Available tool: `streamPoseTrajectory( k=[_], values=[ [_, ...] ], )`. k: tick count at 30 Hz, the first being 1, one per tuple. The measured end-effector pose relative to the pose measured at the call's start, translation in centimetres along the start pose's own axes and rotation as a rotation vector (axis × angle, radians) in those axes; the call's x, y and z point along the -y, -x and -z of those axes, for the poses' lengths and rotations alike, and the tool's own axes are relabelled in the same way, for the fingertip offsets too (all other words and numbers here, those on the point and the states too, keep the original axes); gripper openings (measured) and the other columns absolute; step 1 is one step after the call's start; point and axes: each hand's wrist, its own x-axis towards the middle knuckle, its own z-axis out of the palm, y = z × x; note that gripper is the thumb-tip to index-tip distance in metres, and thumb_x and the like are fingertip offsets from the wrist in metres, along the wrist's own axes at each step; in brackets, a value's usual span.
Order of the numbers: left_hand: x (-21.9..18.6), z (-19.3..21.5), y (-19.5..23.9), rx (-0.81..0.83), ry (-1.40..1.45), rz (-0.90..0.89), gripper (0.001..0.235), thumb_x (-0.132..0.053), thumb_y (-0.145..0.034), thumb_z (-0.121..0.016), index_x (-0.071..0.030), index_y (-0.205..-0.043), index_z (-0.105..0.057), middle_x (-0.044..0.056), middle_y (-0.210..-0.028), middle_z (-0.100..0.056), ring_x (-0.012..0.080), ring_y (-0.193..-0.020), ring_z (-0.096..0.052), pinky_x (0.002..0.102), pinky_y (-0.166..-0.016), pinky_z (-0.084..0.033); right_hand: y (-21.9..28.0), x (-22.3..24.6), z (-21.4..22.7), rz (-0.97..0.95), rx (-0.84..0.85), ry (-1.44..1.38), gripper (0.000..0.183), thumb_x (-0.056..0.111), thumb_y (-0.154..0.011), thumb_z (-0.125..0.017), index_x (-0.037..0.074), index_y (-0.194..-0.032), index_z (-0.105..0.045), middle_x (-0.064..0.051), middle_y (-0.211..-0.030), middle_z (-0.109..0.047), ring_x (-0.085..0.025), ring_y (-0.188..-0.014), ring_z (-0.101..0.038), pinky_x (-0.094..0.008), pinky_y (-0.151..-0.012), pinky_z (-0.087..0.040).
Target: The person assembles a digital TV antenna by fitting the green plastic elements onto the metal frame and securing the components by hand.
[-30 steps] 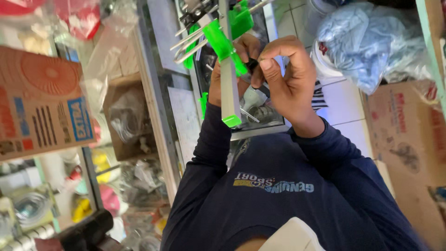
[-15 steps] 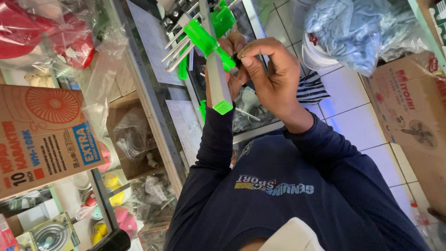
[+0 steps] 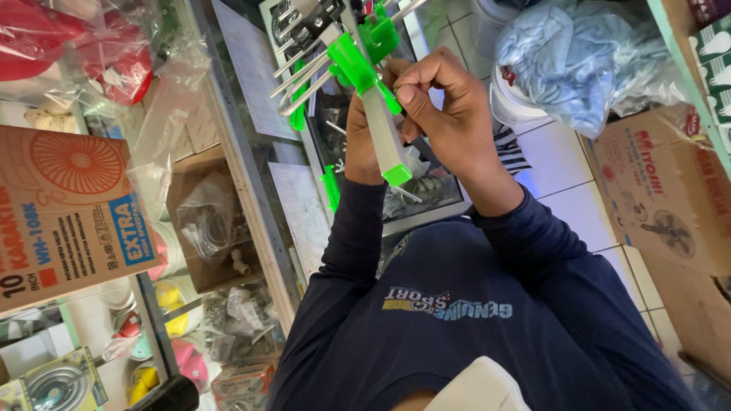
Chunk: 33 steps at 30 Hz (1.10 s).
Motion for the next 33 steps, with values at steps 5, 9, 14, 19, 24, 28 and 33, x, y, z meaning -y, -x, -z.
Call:
streamPoseTrajectory(
  k=[5,9,14,19,24,28,33],
  values=[
    [0.2,-0.2,-0.4,0.014,0.077,-0.054,0.035,-0.001,-0.09,-0.075,-0.004,-0.12,-0.058,0.009,-0.119,-0.058,0.0117,-0.074,-0.058,0.025,-0.062,-0.046,0.0,0.0,0.0,0.012,0.015,0.024,0.006,0.004,-0.112,-0.065,0.0,-0.109,-0.062,-0.003,-0.104,-0.052,-0.007,-0.066,-0.06,-0.021,-0.063,-0.05],
    [0.4,-0.4,-0.3,-0.043,0.123,-0.03,0.024,-0.001,-0.097,-0.072,-0.003,-0.116,-0.058,0.01,-0.116,-0.058,0.0127,-0.072,-0.058,0.025,-0.06,-0.046,0.2,0.2,-0.1,-0.003,-0.003,0.017,0.005,0.003,-0.11,-0.065,0.0,-0.108,-0.062,-0.002,-0.103,-0.052,-0.008,-0.069,-0.061,-0.022,-0.064,-0.051],
    [0.9,-0.2,-0.1,-0.049,0.147,-0.027,0.021,-0.001,-0.099,-0.07,-0.006,-0.115,-0.057,0.009,-0.123,-0.058,0.0128,-0.072,-0.059,0.026,-0.061,-0.047,0.4,0.3,-0.1,0.011,-0.006,0.051,0.004,0.001,-0.111,-0.065,0.0,-0.108,-0.062,-0.003,-0.103,-0.054,-0.008,-0.065,-0.061,-0.02,-0.064,-0.05],
    [1.3,0.6,0.1,-0.072,0.095,-0.013,0.021,-0.001,-0.098,-0.071,-0.005,-0.114,-0.058,0.008,-0.122,-0.057,0.0135,-0.077,-0.06,0.025,-0.062,-0.048,0.7,0.0,-0.1,-0.009,-0.016,-0.015,0.005,0.002,-0.11,-0.065,0.0,-0.107,-0.063,-0.003,-0.103,-0.054,-0.009,-0.07,-0.061,-0.02,-0.064,-0.05],
    [1.5,0.9,0.3,-0.056,0.115,-0.02,0.021,-0.003,-0.099,-0.072,-0.006,-0.114,-0.058,0.009,-0.122,-0.057,0.0121,-0.074,-0.061,0.025,-0.061,-0.048,1.1,-0.1,-0.1,-0.032,-0.011,-0.072,0.005,0.004,-0.112,-0.065,0.0,-0.109,-0.065,-0.003,-0.105,-0.056,-0.008,-0.069,-0.061,-0.022,-0.066,-0.049],
    [1.4,0.9,0.4,-0.024,0.082,-0.058,0.033,0.001,-0.092,-0.076,-0.008,-0.118,-0.057,0.008,-0.127,-0.055,0.0112,-0.082,-0.06,0.024,-0.063,-0.047,1.4,0.0,-0.4,-0.022,-0.017,-0.076,0.006,0.005,-0.111,-0.065,-0.001,-0.111,-0.066,-0.003,-0.107,-0.056,-0.008,-0.072,-0.06,-0.023,-0.067,-0.049],
    [1.5,0.7,0.5,-0.041,0.216,-0.031,0.018,-0.002,-0.104,-0.074,-0.006,-0.11,-0.057,0.012,-0.119,-0.054,0.0124,-0.075,-0.059,0.025,-0.063,-0.046,2.0,0.1,-0.9,0.019,-0.059,-0.02,0.009,0.005,-0.11,-0.066,0.0,-0.117,-0.068,-0.003,-0.107,-0.056,-0.008,-0.079,-0.057,-0.021,-0.069,-0.048]
  ],
)
